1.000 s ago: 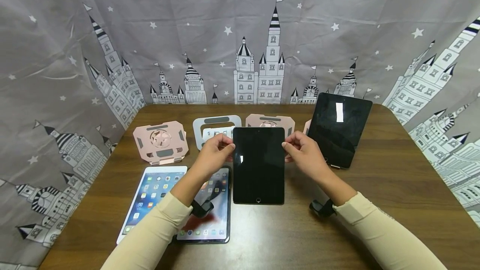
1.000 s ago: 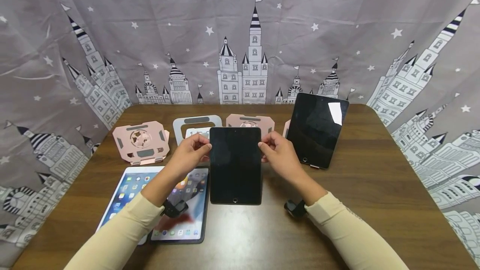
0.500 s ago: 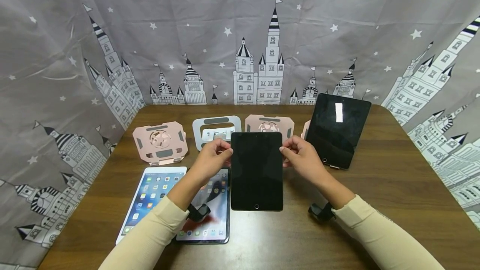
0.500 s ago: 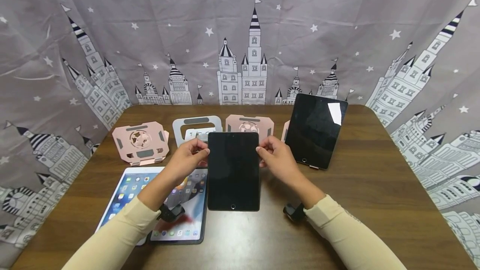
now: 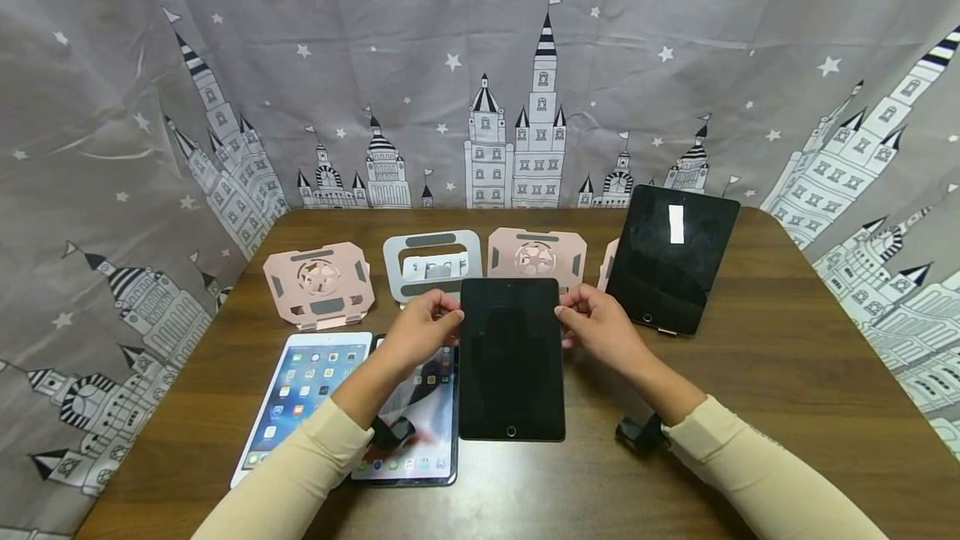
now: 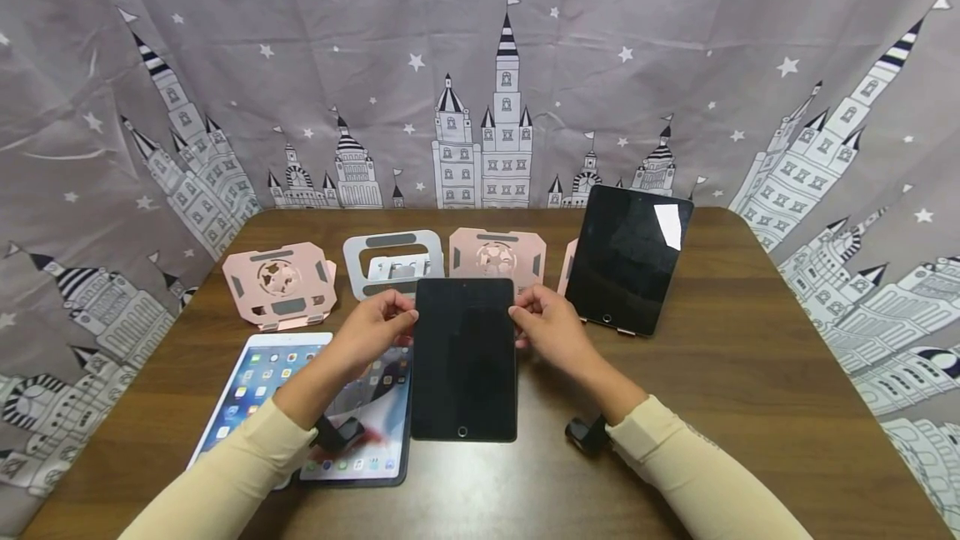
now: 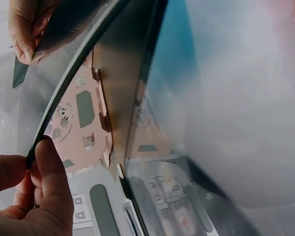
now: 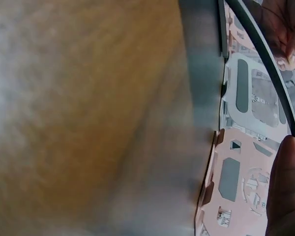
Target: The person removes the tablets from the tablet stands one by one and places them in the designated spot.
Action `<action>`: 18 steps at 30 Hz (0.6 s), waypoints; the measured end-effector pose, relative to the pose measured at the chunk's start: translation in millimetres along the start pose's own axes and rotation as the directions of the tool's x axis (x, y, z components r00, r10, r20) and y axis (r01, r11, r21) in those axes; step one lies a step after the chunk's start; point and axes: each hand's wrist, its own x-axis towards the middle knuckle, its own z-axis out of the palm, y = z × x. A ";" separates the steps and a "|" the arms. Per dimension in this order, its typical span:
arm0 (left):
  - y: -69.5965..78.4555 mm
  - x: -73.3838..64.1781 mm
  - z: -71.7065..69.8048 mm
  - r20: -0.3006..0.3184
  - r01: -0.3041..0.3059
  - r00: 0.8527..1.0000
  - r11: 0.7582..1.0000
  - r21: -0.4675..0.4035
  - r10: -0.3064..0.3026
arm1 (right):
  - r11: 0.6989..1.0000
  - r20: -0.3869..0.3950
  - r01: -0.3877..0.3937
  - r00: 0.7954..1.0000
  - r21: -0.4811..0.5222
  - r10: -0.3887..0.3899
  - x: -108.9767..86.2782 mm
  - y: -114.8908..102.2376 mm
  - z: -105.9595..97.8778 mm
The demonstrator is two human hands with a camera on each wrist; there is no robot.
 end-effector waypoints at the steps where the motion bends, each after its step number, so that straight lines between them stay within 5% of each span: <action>1: -1.3 -0.2 0.4 0.005 0.007 1.000 1.000 0.000 -0.007 | 1.000 0.008 -0.007 1.000 0.002 0.007 -0.2 1.2 0.4; 18: -8.6 -6.9 -2.5 0.132 0.084 0.987 0.993 0.079 -0.094 | 0.993 0.101 -0.121 0.988 0.009 0.119 -4.3 10.6 7.7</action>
